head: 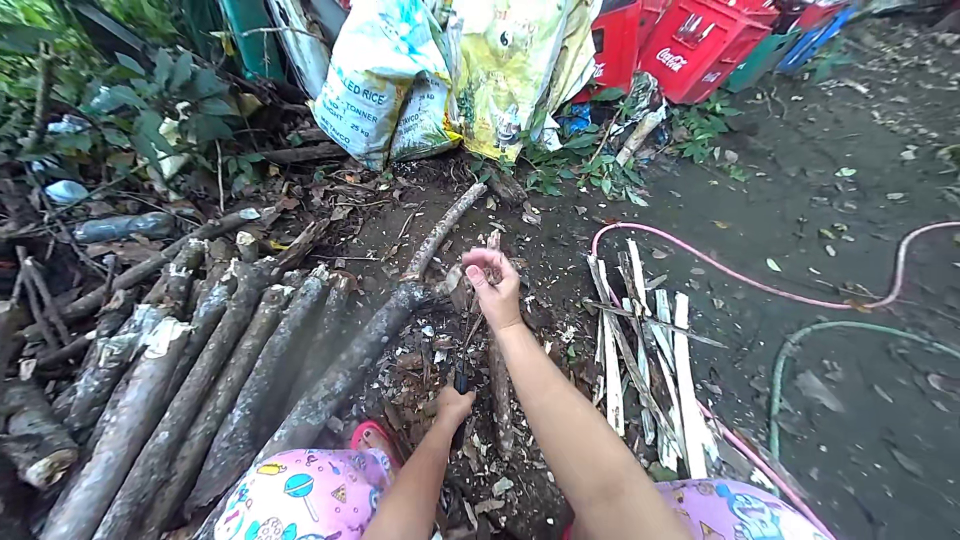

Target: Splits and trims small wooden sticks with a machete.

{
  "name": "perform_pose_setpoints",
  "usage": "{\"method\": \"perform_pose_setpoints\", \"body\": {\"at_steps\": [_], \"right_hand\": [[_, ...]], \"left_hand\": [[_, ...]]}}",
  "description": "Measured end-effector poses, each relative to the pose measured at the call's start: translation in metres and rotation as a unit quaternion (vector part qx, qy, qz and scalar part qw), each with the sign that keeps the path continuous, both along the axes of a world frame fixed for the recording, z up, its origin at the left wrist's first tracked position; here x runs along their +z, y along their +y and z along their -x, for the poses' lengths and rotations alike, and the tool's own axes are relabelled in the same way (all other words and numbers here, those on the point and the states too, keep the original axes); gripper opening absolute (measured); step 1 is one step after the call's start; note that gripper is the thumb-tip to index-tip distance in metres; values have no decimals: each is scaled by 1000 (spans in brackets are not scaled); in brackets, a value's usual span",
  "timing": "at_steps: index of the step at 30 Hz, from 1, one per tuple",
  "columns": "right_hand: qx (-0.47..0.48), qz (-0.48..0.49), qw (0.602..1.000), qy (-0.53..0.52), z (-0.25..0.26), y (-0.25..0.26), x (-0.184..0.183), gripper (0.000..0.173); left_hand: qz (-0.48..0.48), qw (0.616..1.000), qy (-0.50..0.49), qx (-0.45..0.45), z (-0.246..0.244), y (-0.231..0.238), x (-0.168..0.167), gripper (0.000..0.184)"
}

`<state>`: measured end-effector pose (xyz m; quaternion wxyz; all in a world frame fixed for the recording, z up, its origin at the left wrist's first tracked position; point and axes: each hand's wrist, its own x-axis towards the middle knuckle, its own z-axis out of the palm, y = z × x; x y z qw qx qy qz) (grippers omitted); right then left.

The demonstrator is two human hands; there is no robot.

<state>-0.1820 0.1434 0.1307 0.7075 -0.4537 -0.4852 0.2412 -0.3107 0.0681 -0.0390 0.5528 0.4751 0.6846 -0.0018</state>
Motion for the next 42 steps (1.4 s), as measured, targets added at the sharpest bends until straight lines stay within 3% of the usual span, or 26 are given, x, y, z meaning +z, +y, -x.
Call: {"method": "perform_pose_setpoints", "body": {"at_steps": [2, 5, 7, 9, 11, 14, 17, 24, 33, 35, 37, 38, 40, 42], "right_hand": [[-49, -11, 999, 21, 9, -13, -7, 14], [-72, -44, 996, 12, 13, -39, -23, 11], [-87, -56, 995, 2, 15, -53, -30, 16], [-99, -62, 993, -3, 18, -63, -34, 21], [-112, -65, 992, 6, 19, -72, -38, 23], [-139, -75, 987, 39, 12, -81, -47, 21], [-138, -65, 985, 79, -4, -93, -55, 18], [-133, -75, 979, 136, -30, -108, -77, 13], [-122, -127, 958, 228, -72, -95, -81, 17], [-219, -58, 923, 311, -97, -100, -75, 30], [-336, 10, 832, 442, -151, -100, -66, 40], [-349, 24, 807, 475, -173, -99, -67, 39], [-326, 30, 815, 479, -197, -93, -69, 36], [-318, 30, 825, 467, -197, -87, -66, 33]], "left_hand": [[-28, 993, -98, 56, -1, -8, -2, 83], [-212, 925, -282, 141, 0, -8, 19, 99], [-405, 850, -322, 102, -5, 0, 52, 118], [-539, 772, -336, 31, -13, 9, 91, 137], [-584, 731, -352, -34, -21, 8, 123, 125], [-588, 722, -357, -72, -27, -3, 142, 51], [-603, 721, -310, -146, -31, -16, 143, 29], [-624, 708, -257, -210, -44, -40, 130, 15], [-652, 697, -200, -223, -67, -48, 130, 14], [-663, 698, -177, -205, -56, -57, 123, 16], [-687, 679, -169, -196, -27, -70, 105, 21], [-699, 663, -178, -202, -13, -71, 96, 23], [-702, 648, -203, -215, -1, -70, 86, 24], [-691, 660, -207, -208, 5, -67, 90, 28]]}}
